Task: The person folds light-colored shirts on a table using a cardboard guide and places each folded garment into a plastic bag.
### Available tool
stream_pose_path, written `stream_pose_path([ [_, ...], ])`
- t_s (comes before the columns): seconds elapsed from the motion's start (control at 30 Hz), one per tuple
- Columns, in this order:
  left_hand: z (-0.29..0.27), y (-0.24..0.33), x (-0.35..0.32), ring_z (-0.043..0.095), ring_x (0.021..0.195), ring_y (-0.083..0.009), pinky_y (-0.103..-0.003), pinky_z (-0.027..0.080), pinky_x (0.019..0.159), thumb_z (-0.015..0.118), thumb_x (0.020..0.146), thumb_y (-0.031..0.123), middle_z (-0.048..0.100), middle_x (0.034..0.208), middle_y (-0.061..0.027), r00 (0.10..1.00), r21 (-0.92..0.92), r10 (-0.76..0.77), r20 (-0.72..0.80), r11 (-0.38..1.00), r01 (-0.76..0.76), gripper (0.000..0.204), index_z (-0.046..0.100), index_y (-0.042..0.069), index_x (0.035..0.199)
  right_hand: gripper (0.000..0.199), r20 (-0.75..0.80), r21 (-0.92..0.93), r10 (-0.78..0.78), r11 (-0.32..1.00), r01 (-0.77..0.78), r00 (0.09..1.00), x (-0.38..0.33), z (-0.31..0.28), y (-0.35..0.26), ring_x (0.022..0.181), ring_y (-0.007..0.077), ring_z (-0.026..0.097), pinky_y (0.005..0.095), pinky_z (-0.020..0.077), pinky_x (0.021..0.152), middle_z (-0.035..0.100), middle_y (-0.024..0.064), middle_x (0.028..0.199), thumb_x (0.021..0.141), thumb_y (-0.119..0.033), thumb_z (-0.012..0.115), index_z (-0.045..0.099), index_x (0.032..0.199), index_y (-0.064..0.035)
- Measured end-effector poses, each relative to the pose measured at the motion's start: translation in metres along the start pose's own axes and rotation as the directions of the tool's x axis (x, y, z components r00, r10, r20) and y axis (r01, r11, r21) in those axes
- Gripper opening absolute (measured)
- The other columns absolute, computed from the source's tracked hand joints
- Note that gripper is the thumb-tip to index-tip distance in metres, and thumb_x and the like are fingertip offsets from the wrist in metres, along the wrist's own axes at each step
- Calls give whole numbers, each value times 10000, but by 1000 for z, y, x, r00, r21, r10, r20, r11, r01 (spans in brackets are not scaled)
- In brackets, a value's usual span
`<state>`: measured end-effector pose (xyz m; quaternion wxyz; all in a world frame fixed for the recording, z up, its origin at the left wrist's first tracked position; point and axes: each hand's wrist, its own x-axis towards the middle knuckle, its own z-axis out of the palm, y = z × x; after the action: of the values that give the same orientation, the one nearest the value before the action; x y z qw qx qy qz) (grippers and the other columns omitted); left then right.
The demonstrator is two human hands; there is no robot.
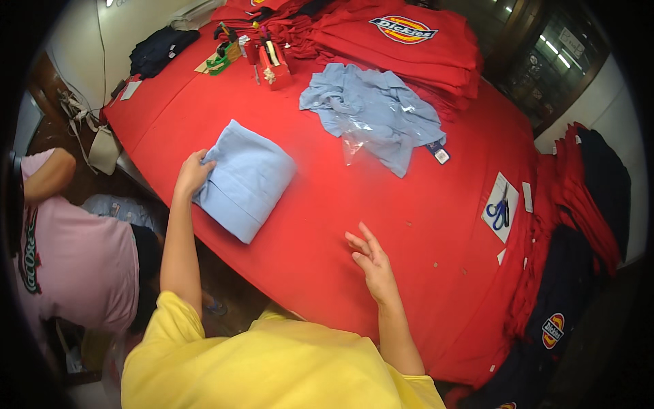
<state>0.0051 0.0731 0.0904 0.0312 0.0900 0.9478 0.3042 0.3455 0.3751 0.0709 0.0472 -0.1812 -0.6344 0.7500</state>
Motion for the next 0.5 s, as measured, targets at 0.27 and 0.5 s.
stream_pose_path([
  [0.27,28,-69,49,455,1241,-351,-430,385,1054,728,805,292,518,1336,-159,999,78,-40,28,996,38,505,618,17,1215,498,208,-50,236,972,-231,949,41,57,-4,1211,224,532,353,449,1005,502,158,1382,956,-106,518,397,1429,-8],
  [0.5,23,-73,16,611,978,-325,-400,488,851,812,726,241,621,1081,-165,992,-122,-83,90,988,94,433,668,-24,1037,568,56,-553,-300,785,280,952,113,121,-12,1382,370,341,461,317,1106,326,226,1504,977,-255,502,332,1461,-12],
])
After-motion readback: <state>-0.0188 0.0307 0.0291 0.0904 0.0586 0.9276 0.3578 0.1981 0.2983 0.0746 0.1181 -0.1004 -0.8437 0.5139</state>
